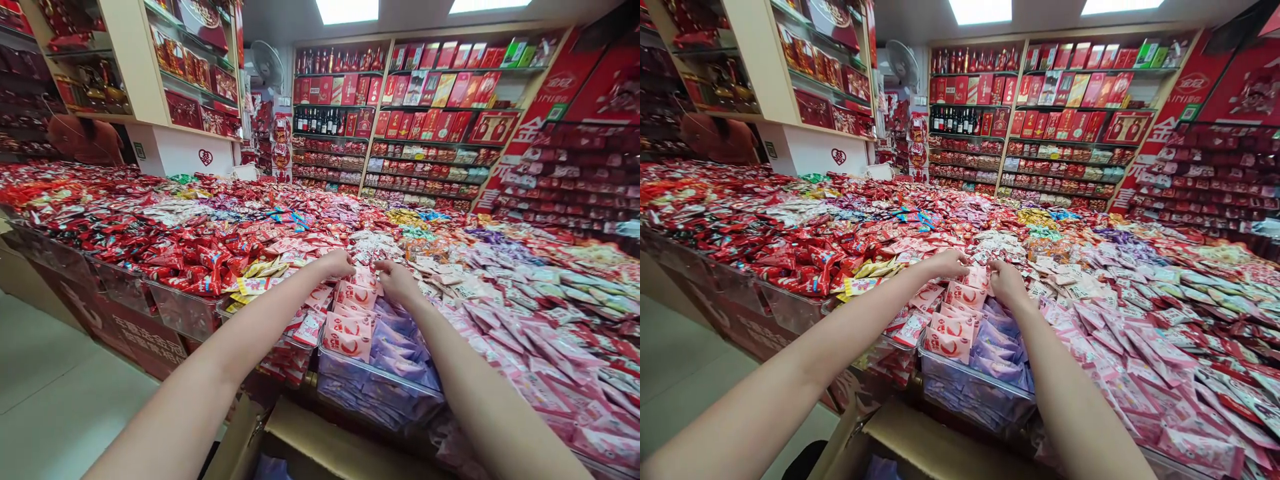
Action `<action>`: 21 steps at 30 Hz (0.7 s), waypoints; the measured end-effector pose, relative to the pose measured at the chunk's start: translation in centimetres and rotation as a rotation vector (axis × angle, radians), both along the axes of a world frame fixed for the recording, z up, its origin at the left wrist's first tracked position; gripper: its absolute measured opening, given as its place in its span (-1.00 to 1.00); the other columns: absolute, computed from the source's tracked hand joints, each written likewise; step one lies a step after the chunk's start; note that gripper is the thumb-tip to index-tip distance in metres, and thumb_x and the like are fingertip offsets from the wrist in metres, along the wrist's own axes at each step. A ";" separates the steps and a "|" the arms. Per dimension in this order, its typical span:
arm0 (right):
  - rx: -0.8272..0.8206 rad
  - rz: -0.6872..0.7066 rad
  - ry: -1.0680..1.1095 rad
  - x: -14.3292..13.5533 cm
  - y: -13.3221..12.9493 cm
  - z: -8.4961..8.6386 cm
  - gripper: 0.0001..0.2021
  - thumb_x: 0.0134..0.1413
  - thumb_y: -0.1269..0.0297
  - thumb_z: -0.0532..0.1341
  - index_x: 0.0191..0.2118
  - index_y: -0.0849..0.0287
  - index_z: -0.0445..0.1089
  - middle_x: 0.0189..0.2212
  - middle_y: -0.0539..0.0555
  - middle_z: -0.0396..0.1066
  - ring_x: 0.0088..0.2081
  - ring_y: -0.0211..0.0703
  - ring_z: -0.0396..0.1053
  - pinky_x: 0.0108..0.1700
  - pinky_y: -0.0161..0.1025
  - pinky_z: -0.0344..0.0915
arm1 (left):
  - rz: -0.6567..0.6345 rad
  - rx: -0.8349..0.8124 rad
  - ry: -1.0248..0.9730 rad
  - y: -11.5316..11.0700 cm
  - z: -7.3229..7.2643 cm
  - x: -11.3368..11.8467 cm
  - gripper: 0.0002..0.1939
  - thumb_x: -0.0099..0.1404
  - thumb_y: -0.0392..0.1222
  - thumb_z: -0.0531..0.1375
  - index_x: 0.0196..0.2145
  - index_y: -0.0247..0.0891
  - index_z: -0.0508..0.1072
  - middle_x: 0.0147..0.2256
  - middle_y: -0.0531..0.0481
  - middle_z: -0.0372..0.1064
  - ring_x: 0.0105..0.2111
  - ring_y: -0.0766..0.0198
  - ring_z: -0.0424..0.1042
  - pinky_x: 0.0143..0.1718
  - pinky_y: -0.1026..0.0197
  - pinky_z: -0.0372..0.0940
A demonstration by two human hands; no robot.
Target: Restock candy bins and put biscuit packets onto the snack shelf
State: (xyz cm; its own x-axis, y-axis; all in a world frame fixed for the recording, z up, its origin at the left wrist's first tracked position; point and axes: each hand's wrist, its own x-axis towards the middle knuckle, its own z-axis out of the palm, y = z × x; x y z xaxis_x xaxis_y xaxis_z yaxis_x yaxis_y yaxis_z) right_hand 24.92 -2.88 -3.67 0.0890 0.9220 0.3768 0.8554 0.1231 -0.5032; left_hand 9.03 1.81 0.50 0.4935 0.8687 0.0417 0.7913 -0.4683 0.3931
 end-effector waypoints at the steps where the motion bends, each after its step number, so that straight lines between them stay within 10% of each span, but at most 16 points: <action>1: -0.020 0.010 -0.036 0.0 0.1 -0.1 -0.58 -0.09 0.55 0.01 -0.10 0.20 0.41 -0.10 0.10 0.43 -0.05 -0.14 0.34 -0.02 -0.28 0.21 | 0.000 -0.011 0.004 0.1 0.1 0.1 -0.68 0.03 -0.17 0.15 -0.25 -0.34 0.48 -0.29 -0.12 0.48 -0.33 0.17 0.42 -0.39 0.28 0.23; 21: -0.090 -0.031 -0.009 0.1 -0.9 0.6 -0.77 -0.04 0.21 0.16 -0.30 0.25 0.43 -0.32 0.15 0.48 -0.30 -0.12 0.40 -0.29 -0.26 0.24 | -0.122 -0.121 -0.175 0.1 -0.7 -1.3 -0.47 0.06 -0.03 0.22 -0.02 -0.28 0.35 -0.11 -0.09 0.42 -0.18 0.21 0.41 -0.28 0.31 0.27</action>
State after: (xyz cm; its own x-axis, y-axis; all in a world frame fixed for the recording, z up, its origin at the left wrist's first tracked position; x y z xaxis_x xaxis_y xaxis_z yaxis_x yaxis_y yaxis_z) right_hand 25.04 -3.75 -3.05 0.1146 0.9491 0.2935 0.8625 0.0515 -0.5034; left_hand 7.73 1.87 -0.25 0.5899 0.8067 0.0353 0.6464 -0.4979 0.5781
